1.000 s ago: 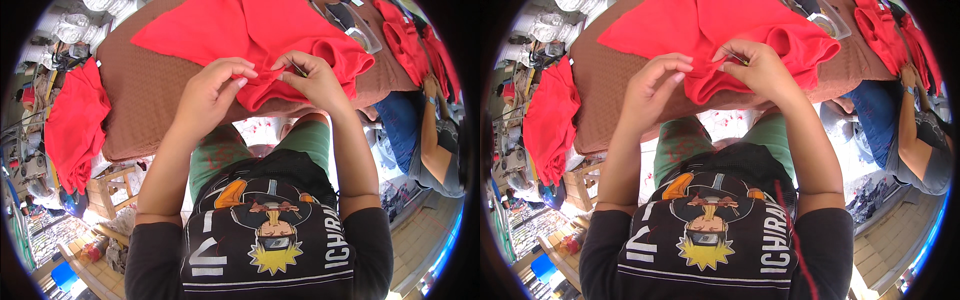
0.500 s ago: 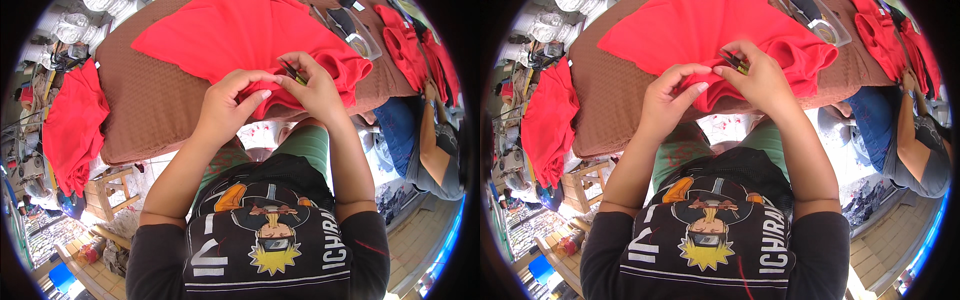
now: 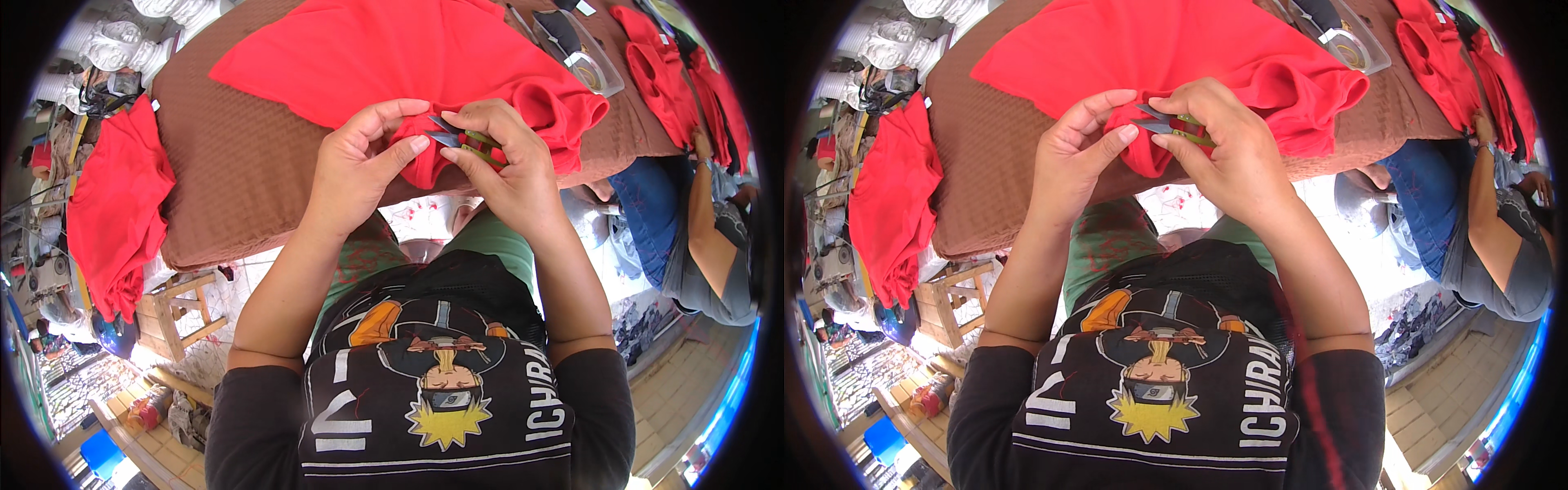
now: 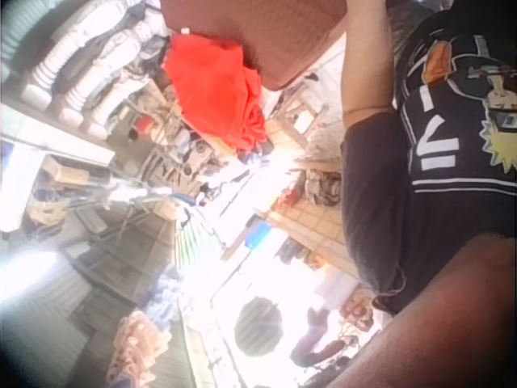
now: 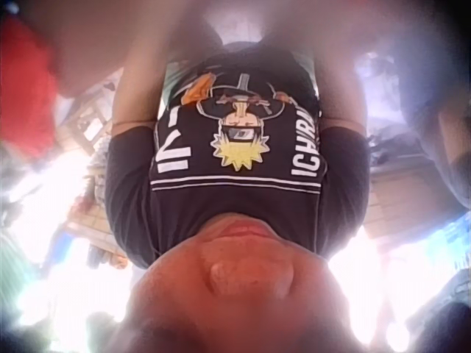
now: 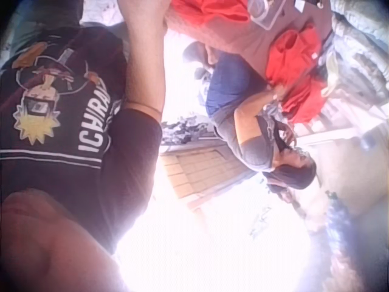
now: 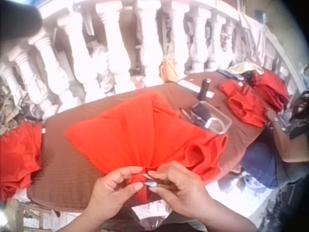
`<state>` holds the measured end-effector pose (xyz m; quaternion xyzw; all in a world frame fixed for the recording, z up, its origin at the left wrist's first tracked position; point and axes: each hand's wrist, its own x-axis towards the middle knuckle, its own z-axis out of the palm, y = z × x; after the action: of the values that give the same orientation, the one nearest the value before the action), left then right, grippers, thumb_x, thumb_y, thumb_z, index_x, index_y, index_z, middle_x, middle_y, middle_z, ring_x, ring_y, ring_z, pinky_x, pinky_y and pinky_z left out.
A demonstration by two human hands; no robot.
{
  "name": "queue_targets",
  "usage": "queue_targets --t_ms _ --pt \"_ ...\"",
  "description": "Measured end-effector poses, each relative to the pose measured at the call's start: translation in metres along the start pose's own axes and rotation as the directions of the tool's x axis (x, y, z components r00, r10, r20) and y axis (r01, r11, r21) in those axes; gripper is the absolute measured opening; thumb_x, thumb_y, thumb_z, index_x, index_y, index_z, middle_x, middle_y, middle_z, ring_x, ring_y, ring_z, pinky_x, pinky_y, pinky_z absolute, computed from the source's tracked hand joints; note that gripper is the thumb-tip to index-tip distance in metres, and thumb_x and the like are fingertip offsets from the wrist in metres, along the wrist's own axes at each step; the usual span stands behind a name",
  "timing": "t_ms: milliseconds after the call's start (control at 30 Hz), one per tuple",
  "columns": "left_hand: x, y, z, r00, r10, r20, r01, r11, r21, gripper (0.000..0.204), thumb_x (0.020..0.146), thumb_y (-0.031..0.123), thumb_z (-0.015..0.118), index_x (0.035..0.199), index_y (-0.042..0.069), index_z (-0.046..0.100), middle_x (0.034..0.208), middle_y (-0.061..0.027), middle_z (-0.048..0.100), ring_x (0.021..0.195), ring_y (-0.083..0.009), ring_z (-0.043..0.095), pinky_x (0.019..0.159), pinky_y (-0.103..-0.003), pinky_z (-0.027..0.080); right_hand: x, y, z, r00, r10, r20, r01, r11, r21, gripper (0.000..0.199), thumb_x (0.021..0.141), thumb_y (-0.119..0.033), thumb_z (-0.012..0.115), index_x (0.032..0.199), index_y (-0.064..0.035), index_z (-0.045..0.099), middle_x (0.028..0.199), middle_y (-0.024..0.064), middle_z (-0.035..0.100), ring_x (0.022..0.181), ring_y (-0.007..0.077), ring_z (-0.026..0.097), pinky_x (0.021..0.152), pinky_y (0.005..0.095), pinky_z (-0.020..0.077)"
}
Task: The person trims excess threads and edges from red t-shirts using snips, then folds and stacks the shirts on a table.
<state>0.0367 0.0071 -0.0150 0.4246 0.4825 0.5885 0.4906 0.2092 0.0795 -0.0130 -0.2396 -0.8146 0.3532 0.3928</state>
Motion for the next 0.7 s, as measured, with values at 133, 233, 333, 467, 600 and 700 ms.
queue_targets --t_ms 133,233,333,467,600,700 --pt "-0.001 0.000 0.000 0.999 0.034 0.019 -0.035 0.999 0.042 0.032 0.086 0.001 0.063 0.118 -0.001 0.056 0.110 -0.0085 0.063 0.102 -0.0122 0.058 0.091 -0.026 0.046 0.001 -0.001 0.000 1.000 -0.023 -0.011 0.023 1.000 -0.006 0.031 0.075 0.002 0.068 0.104 -0.0041 0.061 0.092 0.0097 0.059 0.079 0.0234 0.061 0.067 0.0302 0.0498" --pt "-0.001 -0.003 -0.001 0.999 0.046 0.027 -0.048 0.998 0.041 0.033 0.086 0.001 0.063 0.118 -0.001 0.055 0.110 -0.0084 0.063 0.102 -0.0123 0.058 0.091 -0.026 0.046 0.000 0.002 -0.001 0.999 -0.038 -0.009 0.038 0.999 0.002 0.028 0.076 0.002 0.068 0.103 -0.0037 0.061 0.092 0.0096 0.059 0.079 0.0222 0.062 0.067 0.0293 0.0499" --pt "-0.001 -0.002 0.000 0.999 0.028 0.032 -0.029 0.999 0.031 0.033 0.086 0.001 0.063 0.118 -0.001 0.055 0.110 -0.0083 0.063 0.102 -0.0120 0.058 0.091 -0.026 0.046 0.000 -0.001 -0.003 0.999 0.006 -0.037 -0.004 0.999 0.047 0.025 0.077 0.003 0.067 0.101 -0.0029 0.062 0.091 0.0093 0.059 0.079 0.0208 0.062 0.067 0.0281 0.0498" --pt "-0.002 -0.002 0.000 0.999 0.030 0.022 -0.031 0.999 0.009 0.032 0.086 0.001 0.063 0.117 -0.001 0.056 0.109 -0.0075 0.063 0.100 -0.0113 0.058 0.090 -0.026 0.046 0.002 -0.007 -0.003 1.000 -0.001 -0.031 0.002 1.000 0.024 0.023 0.077 0.004 0.067 0.099 -0.0020 0.062 0.089 0.0093 0.060 0.078 0.0204 0.062 0.068 0.0272 0.0499" --pt "-0.002 -0.003 -0.001 0.999 0.037 0.000 -0.037 0.996 0.080 0.030 0.085 0.002 0.064 0.115 0.000 0.059 0.107 -0.0072 0.064 0.099 -0.0109 0.058 0.087 -0.026 0.047 0.001 -0.004 -0.003 1.000 0.013 -0.004 -0.013 1.000 0.002 0.025 0.076 0.003 0.068 0.100 -0.0016 0.062 0.090 0.0098 0.060 0.081 0.0201 0.062 0.070 0.0274 0.0496" --pt "0.013 0.014 -0.014 0.924 0.284 -0.255 -0.186 0.918 0.350 0.033 0.085 0.000 0.064 0.117 0.001 0.058 0.111 -0.0052 0.062 0.104 -0.0099 0.054 0.091 -0.026 0.044 0.004 -0.001 -0.010 0.988 0.024 -0.151 -0.024 1.000 -0.002 0.026 0.076 0.001 0.070 0.101 -0.0020 0.062 0.090 0.0083 0.060 0.080 0.0166 0.060 0.070 0.0264 0.0488"
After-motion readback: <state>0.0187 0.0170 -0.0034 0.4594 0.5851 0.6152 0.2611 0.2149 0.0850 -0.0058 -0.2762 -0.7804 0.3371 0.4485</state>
